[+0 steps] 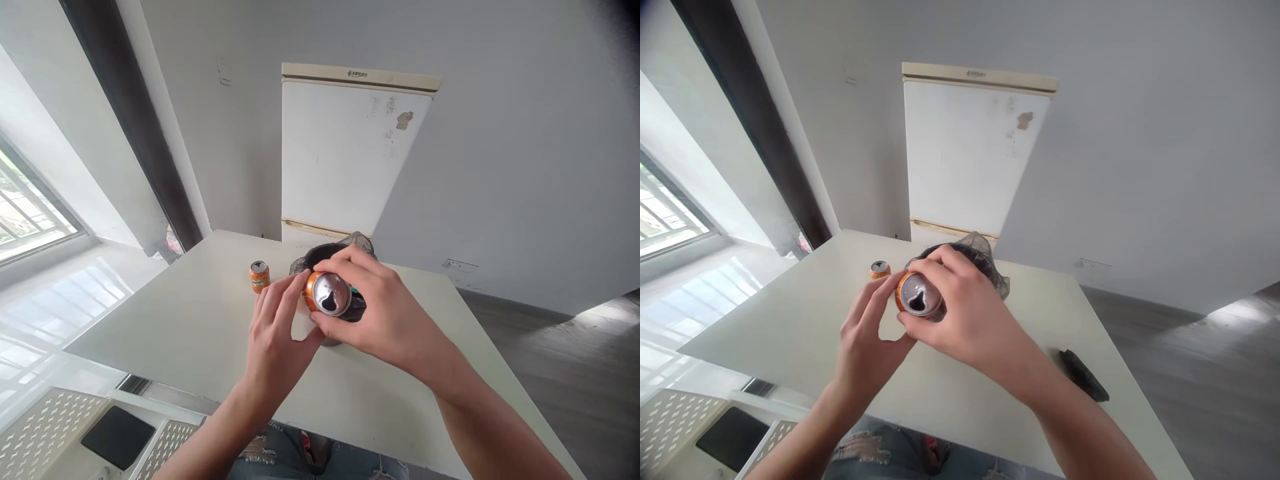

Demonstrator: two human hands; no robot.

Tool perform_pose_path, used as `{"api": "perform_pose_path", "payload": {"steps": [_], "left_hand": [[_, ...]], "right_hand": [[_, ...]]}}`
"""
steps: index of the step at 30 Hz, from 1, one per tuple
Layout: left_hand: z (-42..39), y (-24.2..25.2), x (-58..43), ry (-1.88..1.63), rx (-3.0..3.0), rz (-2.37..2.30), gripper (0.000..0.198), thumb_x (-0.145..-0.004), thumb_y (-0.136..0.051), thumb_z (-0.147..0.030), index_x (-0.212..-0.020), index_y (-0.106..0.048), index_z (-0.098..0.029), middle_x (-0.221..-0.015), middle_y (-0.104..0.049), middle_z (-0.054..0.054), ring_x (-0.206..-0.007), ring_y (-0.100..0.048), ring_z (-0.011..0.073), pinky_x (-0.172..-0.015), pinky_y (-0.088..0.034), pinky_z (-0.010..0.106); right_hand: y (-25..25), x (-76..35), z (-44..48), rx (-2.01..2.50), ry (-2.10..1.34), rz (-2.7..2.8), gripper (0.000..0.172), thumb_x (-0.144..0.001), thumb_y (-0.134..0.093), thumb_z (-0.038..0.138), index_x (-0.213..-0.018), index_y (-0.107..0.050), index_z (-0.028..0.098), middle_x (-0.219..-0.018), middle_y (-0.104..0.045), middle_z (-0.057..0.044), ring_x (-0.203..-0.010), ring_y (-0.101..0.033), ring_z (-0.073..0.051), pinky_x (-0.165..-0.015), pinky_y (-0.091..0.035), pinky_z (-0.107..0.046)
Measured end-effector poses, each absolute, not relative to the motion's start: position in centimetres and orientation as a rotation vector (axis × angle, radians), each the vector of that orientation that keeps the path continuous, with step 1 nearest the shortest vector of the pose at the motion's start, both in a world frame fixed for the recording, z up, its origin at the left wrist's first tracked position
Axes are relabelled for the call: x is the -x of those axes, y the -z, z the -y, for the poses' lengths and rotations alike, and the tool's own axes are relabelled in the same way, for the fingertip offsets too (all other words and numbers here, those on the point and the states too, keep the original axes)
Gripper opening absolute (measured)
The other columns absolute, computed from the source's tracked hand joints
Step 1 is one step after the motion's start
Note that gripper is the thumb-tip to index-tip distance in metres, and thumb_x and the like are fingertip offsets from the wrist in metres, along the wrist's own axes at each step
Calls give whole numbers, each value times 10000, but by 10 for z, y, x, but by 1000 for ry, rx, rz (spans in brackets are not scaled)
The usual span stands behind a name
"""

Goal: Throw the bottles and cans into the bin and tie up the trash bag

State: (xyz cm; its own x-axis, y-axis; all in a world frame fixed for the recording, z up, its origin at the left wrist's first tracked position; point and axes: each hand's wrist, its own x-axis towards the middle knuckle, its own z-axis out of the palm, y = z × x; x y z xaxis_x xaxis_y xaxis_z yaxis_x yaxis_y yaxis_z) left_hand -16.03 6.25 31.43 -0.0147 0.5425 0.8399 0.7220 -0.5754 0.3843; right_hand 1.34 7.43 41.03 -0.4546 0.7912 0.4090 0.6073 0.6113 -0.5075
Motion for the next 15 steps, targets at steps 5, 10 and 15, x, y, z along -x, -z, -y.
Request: {"api": "perform_pose_path", "payload": {"steps": [5,10,15], "left_hand": [[-76,-319,182,1771,2012,1469,804,-850,-839,-355,-1545,-446,-260,-1474,-599,147,-1329,-609,317,-1103,-536,504],[-132,-273,246,1544,1830,2095,832,-839,-784,-403,-1562,-413,-228,-1547,-500,193,-1460,-485,400,-1203,-409,621],[-198,-203,286,1240,1907,2582,1164,-697,-858,-518,-1630,-264,-154,-1657,-367,260,-1552,-364,457,-1232,-368,619]], "right_hand": [[-426,-38,-87,1156,-76,2074,384,-913,-767,364,-1286,-689,318,-1193,-689,-46,-994,-673,-232,-879,-576,-392],[-414,-51,-117,1318,-164,2199,325,-923,-726,378,-1243,-713,324,-1235,-720,-39,-1113,-661,-260,-917,-540,-394],[-393,-38,-149,1413,-451,2509,278,-856,-716,285,-1132,-758,289,-1141,-756,-33,-1015,-682,-233,-758,-487,-302]]}}
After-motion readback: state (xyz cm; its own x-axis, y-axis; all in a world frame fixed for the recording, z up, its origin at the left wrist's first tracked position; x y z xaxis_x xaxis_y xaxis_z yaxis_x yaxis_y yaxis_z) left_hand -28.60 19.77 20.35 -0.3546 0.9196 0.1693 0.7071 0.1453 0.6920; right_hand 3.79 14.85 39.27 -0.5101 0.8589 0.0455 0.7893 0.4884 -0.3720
